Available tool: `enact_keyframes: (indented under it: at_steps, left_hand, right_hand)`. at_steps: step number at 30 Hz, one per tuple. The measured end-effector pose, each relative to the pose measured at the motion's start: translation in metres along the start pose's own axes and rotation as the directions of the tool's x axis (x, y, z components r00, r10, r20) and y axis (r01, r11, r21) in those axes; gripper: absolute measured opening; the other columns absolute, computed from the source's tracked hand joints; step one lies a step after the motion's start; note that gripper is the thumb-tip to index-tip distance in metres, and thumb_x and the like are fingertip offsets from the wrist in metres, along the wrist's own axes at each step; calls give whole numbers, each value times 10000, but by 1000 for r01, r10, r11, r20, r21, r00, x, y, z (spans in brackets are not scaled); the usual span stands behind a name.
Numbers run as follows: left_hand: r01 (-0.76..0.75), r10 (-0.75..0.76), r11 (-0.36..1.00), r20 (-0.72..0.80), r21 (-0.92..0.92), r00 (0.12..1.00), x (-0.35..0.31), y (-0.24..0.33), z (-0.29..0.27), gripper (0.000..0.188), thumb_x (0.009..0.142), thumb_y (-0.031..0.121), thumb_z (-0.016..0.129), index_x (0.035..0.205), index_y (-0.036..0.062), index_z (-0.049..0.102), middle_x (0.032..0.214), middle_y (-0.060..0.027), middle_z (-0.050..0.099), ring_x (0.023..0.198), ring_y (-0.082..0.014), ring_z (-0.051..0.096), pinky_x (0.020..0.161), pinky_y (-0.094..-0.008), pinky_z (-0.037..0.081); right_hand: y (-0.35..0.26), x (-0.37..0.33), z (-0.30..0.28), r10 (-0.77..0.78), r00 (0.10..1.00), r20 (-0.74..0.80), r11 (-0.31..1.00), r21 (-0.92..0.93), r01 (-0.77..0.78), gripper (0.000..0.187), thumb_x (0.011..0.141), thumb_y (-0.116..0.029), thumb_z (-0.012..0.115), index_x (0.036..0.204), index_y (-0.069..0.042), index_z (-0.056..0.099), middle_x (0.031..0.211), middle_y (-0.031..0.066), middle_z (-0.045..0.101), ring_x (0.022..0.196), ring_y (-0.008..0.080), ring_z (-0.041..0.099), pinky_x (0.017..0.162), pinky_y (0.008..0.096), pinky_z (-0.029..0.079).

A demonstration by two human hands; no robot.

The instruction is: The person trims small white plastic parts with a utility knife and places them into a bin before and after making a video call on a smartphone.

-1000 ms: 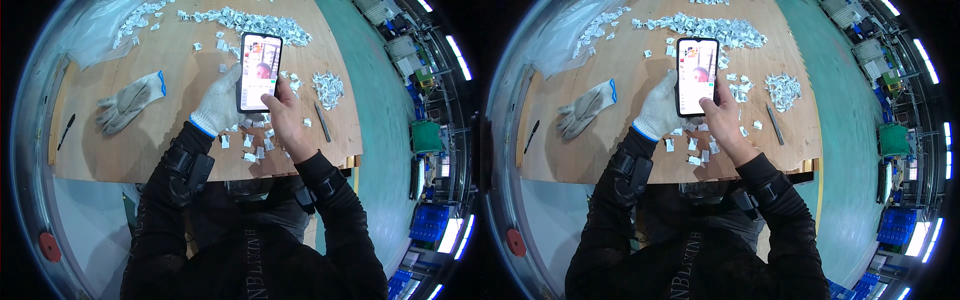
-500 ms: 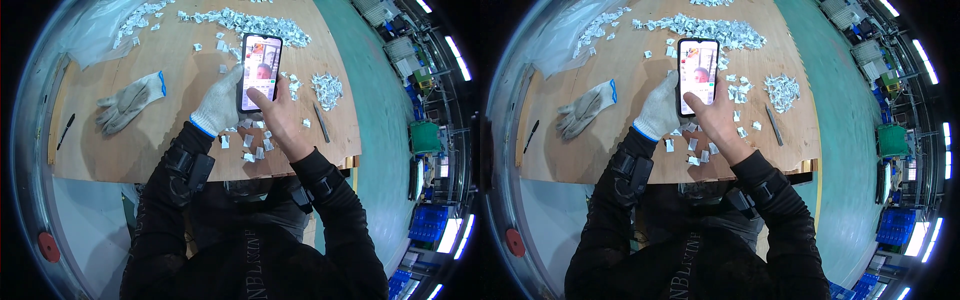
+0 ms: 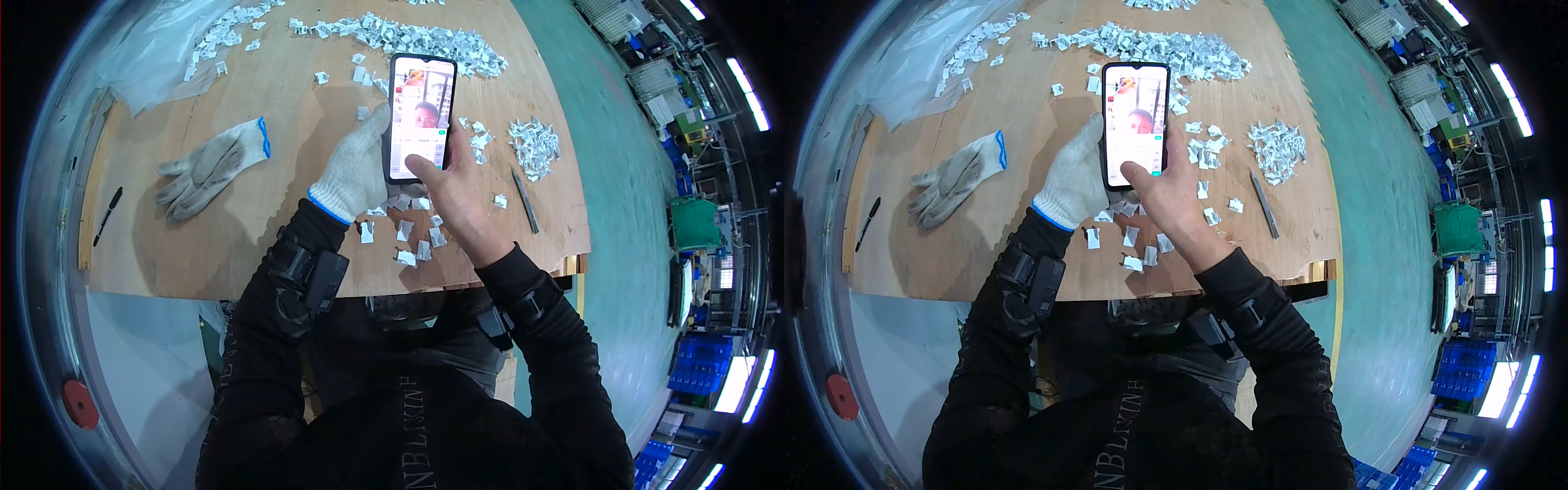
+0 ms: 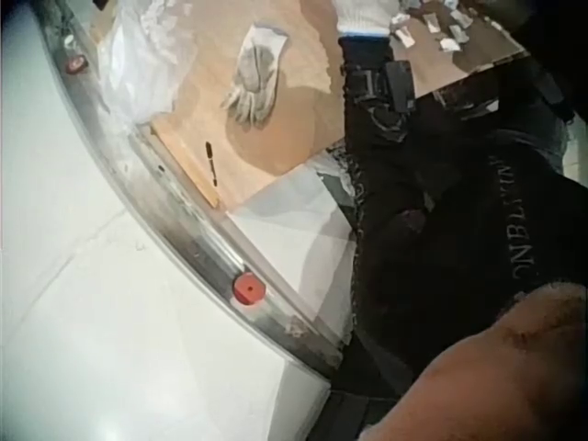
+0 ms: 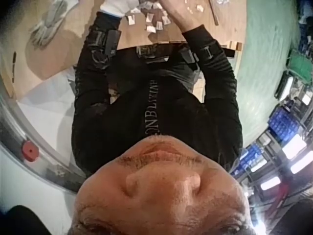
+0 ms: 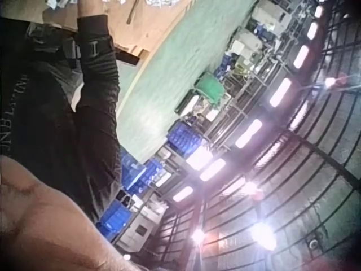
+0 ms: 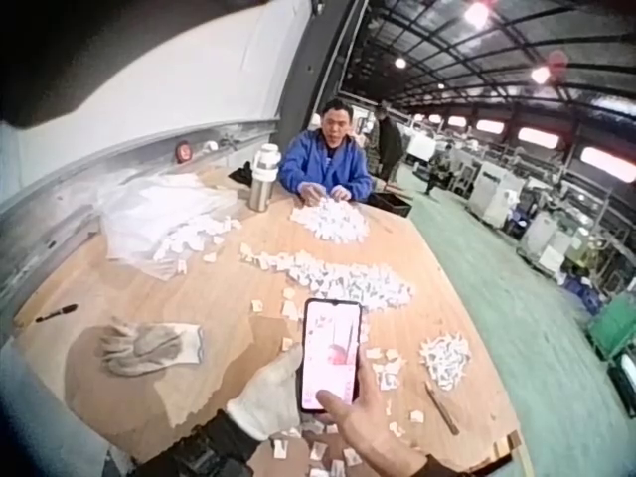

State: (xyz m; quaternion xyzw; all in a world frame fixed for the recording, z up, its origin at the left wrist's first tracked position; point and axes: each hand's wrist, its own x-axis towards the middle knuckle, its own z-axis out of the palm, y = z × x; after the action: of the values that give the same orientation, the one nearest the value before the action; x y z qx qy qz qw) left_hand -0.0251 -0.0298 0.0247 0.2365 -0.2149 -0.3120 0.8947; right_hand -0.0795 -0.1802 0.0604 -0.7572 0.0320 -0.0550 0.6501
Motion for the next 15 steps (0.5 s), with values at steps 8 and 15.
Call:
enact_keyframes:
  at_steps: [8, 15]
  left_hand:
    - [-44, 62, 925, -35, 377, 997, -1, 0, 3, 458, 1067, 357, 458, 1439, 95, 412, 1352, -128, 588, 1218, -259, 610, 968, -383, 556]
    - [99, -113, 981, -75, -165, 991, 3, 1, -2, 545, 978, 342, 629, 1418, 89, 431, 1346, -125, 592, 1209, -259, 612, 959, -396, 560]
  right_hand:
    - [2, -1, -1, -36, 999, 39, 999, 42, 34, 741, 866, 51, 636, 1502, 33, 257, 1343, 159, 544, 1186, 222, 599, 1005, 363, 509]
    - [1, -2, 2, 3, 1000, -5, 1000, 12, -3, 782, 851, 48, 650, 1526, 14, 257, 1342, 166, 549, 1207, 214, 575, 1027, 349, 479]
